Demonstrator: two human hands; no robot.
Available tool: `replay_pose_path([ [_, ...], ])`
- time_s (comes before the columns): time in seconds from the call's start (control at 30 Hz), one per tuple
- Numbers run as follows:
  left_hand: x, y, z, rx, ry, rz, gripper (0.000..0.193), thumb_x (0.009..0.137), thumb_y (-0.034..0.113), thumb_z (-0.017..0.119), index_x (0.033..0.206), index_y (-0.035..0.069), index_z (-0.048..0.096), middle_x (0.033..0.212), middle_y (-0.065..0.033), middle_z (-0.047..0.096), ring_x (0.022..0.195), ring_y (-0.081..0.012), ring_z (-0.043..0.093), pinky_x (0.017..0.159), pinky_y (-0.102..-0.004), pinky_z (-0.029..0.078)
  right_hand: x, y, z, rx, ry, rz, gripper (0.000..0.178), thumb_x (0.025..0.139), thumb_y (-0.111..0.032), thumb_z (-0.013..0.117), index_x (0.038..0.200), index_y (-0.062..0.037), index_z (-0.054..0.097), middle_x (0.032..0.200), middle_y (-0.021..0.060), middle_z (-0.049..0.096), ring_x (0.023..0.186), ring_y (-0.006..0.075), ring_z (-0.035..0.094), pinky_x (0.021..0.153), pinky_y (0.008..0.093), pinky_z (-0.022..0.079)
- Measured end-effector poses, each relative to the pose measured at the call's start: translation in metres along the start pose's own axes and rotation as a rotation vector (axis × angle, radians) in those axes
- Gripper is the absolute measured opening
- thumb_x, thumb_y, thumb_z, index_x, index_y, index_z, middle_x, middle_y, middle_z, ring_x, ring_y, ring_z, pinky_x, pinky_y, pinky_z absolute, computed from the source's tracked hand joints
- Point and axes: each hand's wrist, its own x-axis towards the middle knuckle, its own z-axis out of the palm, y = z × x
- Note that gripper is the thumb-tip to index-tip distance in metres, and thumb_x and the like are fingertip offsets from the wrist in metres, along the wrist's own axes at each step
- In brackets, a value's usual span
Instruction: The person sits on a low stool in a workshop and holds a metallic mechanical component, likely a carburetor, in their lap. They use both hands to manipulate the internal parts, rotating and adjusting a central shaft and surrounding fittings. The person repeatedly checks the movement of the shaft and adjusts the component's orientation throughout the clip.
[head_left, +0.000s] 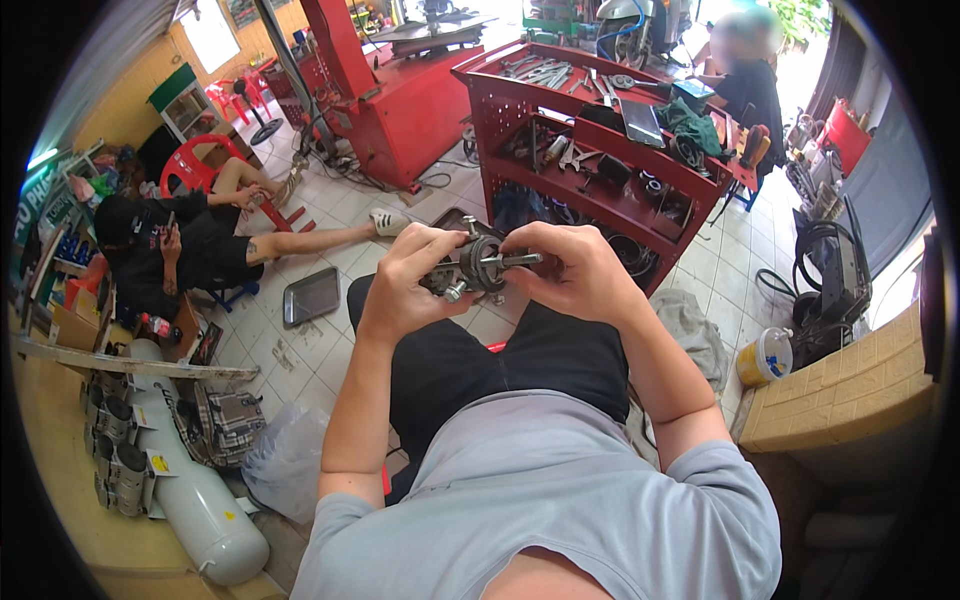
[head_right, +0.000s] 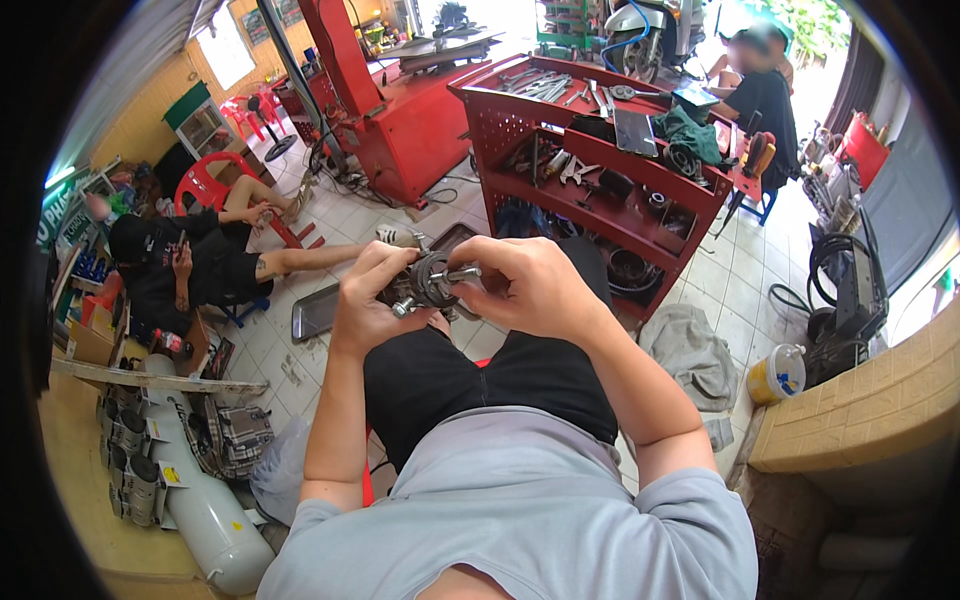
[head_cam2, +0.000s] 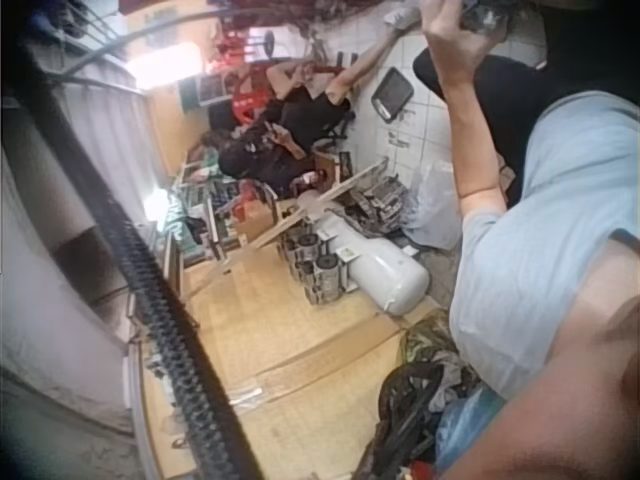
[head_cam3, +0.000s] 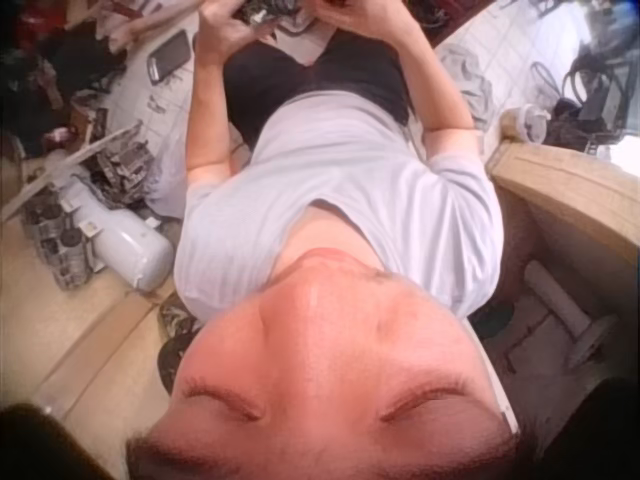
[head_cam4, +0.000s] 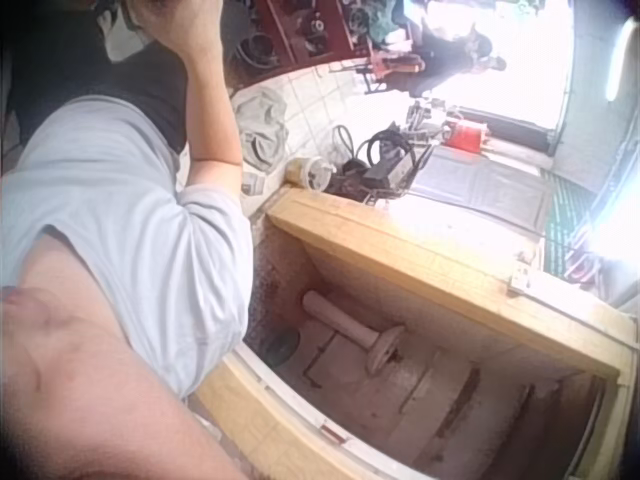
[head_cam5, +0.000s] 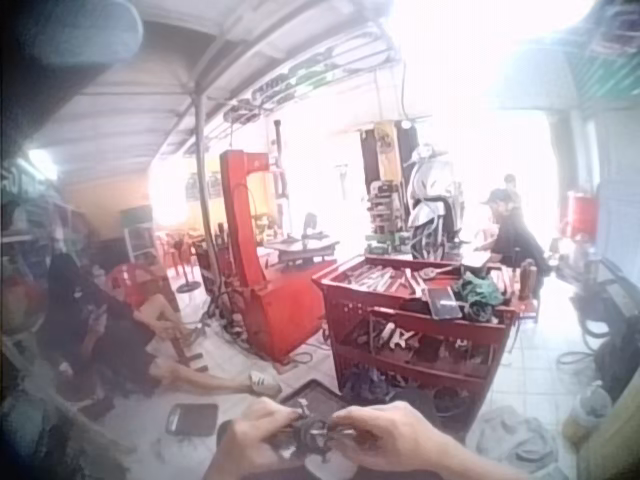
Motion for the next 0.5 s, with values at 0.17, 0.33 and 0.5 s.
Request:
replay_pose_path([
  [0.17, 0.002, 0.002, 0.000, 0.011, 0.002, 0.018, 0.063, 0.053, 0.005, 0.090, 0.112, -0.001, 0.069, 0.099, -0.0103, 0.068, 0.089, -0.0273, 0.064, 0.078, -0.0374, 0.053, -0.002, 0.001, 0.000, -0.021, 0.021, -0.035, 0.031, 0.080, -0.016, 0.078, 0.108, -0.0101, 0.067, 0.061, 0.0045, 0.055, 0.053, 0.0173, 0.058, 0.051, 0.0307, 0.045],
  [0.33, 0.001, 0.004, -0.001, -0.007, -0.002, -0.001, 0.063, 0.053, 0.006, 0.090, 0.112, -0.001, 0.069, 0.099, -0.0107, 0.068, 0.089, -0.0267, 0.064, 0.079, -0.0370, 0.054, -0.001, -0.002, 0.003, -0.035, 0.036, -0.041, 0.026, 0.080, -0.016, 0.078, 0.104, -0.0107, 0.069, 0.061, 0.0043, 0.056, 0.052, 0.0173, 0.059, 0.051, 0.0304, 0.045],
  [0.5, 0.001, 0.004, -0.001, -0.007, -0.010, 0.003, 0.062, 0.054, 0.006, 0.090, 0.112, -0.001, 0.069, 0.100, -0.0107, 0.068, 0.090, -0.0264, 0.064, 0.079, -0.0372, 0.054, -0.001, 0.002, 0.000, -0.052, 0.026, -0.059, 0.023, 0.080, -0.017, 0.077, 0.100, -0.0101, 0.068, 0.061, 0.0043, 0.058, 0.052, 0.0173, 0.060, 0.051, 0.0302, 0.046],
])
